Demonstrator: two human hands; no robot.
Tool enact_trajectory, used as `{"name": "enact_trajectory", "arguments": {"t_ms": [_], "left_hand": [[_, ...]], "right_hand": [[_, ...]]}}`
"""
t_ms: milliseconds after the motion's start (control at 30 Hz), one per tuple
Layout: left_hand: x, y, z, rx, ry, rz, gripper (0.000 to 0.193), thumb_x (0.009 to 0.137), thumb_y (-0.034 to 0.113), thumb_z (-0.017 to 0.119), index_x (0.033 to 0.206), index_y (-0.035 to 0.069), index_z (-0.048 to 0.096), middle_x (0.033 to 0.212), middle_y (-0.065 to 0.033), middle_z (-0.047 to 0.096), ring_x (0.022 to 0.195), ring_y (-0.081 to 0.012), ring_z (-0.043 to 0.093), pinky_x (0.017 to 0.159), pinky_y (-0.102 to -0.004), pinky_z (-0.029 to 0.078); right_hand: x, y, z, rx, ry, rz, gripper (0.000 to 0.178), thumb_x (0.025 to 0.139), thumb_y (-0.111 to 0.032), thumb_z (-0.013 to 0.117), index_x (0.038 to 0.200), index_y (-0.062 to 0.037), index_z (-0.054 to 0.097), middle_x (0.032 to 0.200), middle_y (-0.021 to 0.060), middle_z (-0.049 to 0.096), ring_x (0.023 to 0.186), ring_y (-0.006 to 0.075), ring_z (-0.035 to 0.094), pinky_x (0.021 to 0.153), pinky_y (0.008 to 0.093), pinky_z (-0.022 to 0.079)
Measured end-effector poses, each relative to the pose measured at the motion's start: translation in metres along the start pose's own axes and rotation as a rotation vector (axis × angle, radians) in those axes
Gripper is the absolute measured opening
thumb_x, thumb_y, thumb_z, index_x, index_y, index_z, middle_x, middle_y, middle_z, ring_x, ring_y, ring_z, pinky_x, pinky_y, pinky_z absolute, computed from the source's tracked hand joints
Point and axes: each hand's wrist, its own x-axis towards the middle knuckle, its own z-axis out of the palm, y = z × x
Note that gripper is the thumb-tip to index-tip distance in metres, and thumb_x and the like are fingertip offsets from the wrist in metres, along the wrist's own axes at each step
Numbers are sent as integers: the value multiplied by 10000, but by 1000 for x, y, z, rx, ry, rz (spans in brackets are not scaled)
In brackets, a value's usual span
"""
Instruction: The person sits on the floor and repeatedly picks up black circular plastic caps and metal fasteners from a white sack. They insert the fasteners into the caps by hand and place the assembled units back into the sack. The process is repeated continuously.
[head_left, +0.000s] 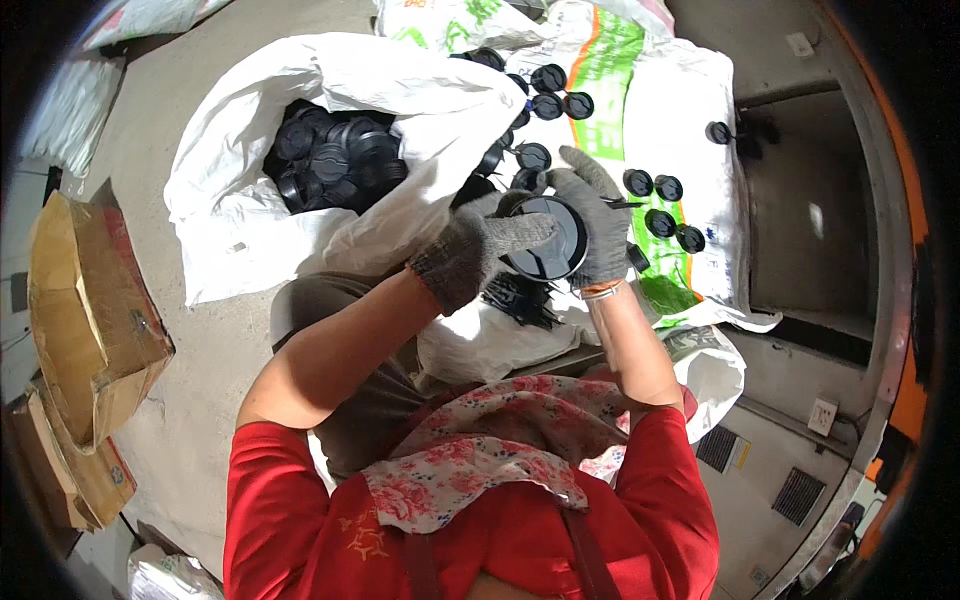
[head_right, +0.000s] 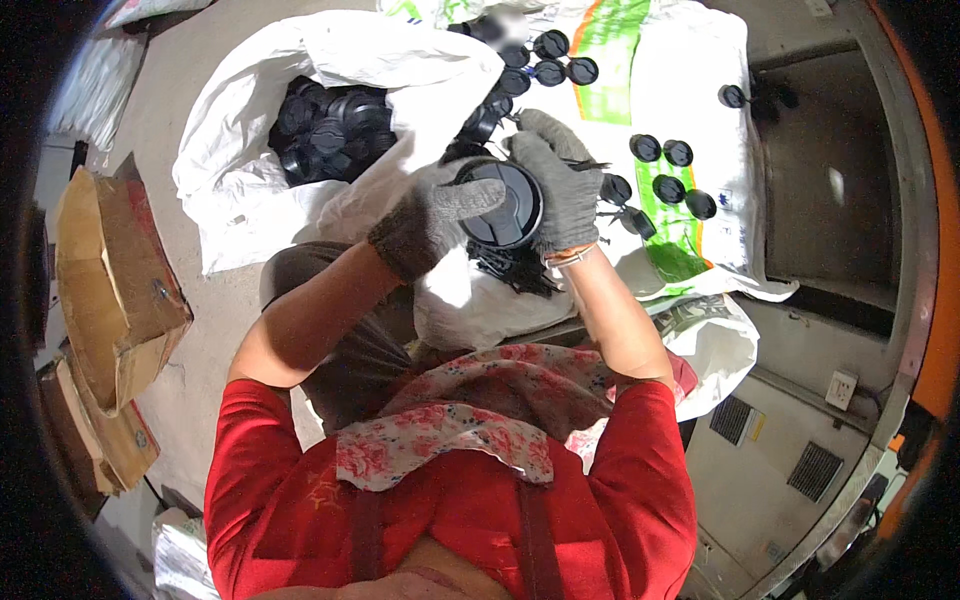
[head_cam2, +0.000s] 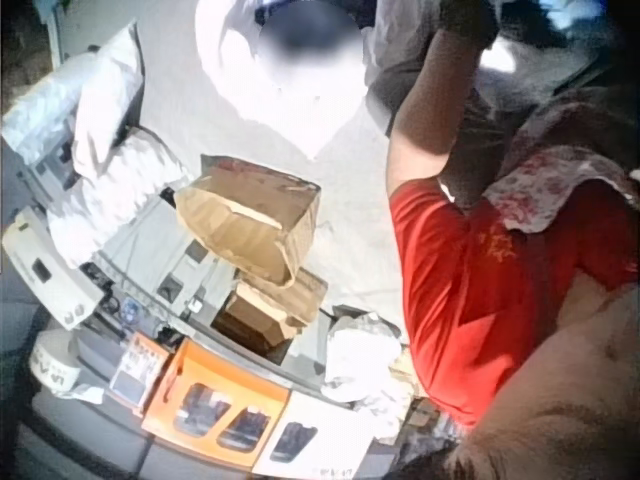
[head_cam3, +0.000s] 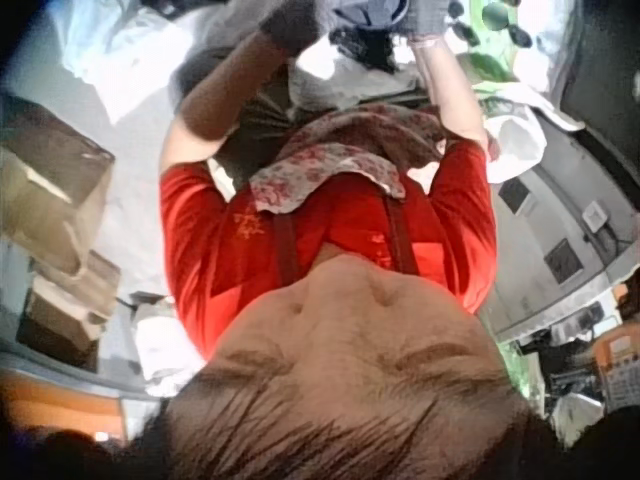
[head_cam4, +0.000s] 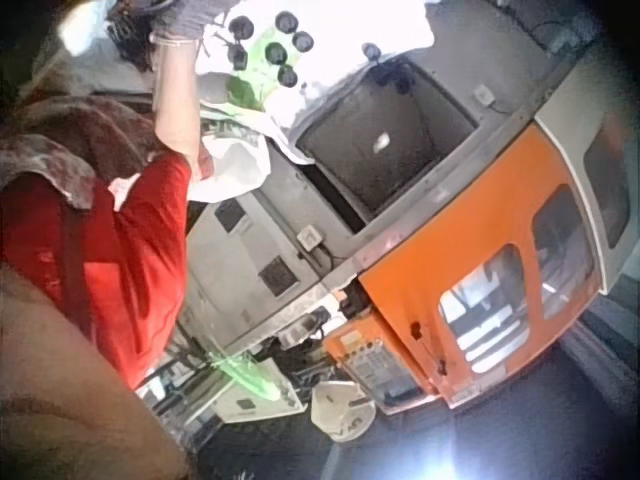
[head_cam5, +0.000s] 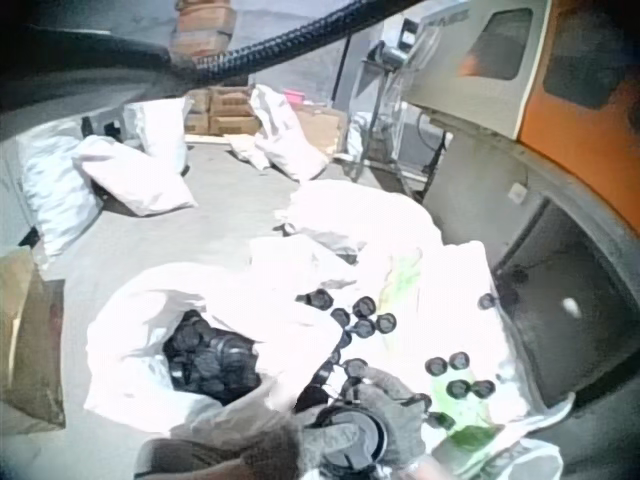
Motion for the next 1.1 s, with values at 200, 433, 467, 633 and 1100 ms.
{"name": "enact_trajectory", "arguments": {"t_ms": [200,433,467,633,1100], "left_hand": [[-5,-6,-51,1889,607,666,637,690,359,711,1139,-39,496,978,-266,561,932,-383,556,808,-487,444],[-8,32,-39,1435,751,782,688,729,290,719,1257,-34,420,1201,-246,467,1145,-388,452,985,-440,369],[-9,29,-45,1441,745,751,677,727,284,723,1248,-32,430,1211,-237,471,1130,-363,474,962,-424,397],[-4,20,-42,1304,630,704,560,754,241,708,1205,-3,484,1170,-187,525,1046,-316,546,904,-369,450],[6,0,-1,267,-293,-166,445,796,339,679,1093,33,552,979,-98,620,888,-202,609,783,-313,507]], "right_hand": [[56,69,-31,-1115,30,-720,202,788,-47,555,976,-30,629,910,188,645,848,347,629,744,385,510],[161,205,-150,-2145,-412,-105,269,778,-231,576,931,-29,665,962,201,648,899,309,643,777,386,506],[162,213,-129,-1951,-311,54,291,802,-253,553,945,-25,665,969,211,645,923,322,633,789,381,502],[122,205,-140,-1548,-26,285,381,817,-373,535,843,-20,676,848,226,647,836,370,628,732,401,495],[-19,-24,-72,-1160,-513,-1073,250,678,-79,669,921,-68,610,919,104,629,826,291,606,709,358,491]]}}
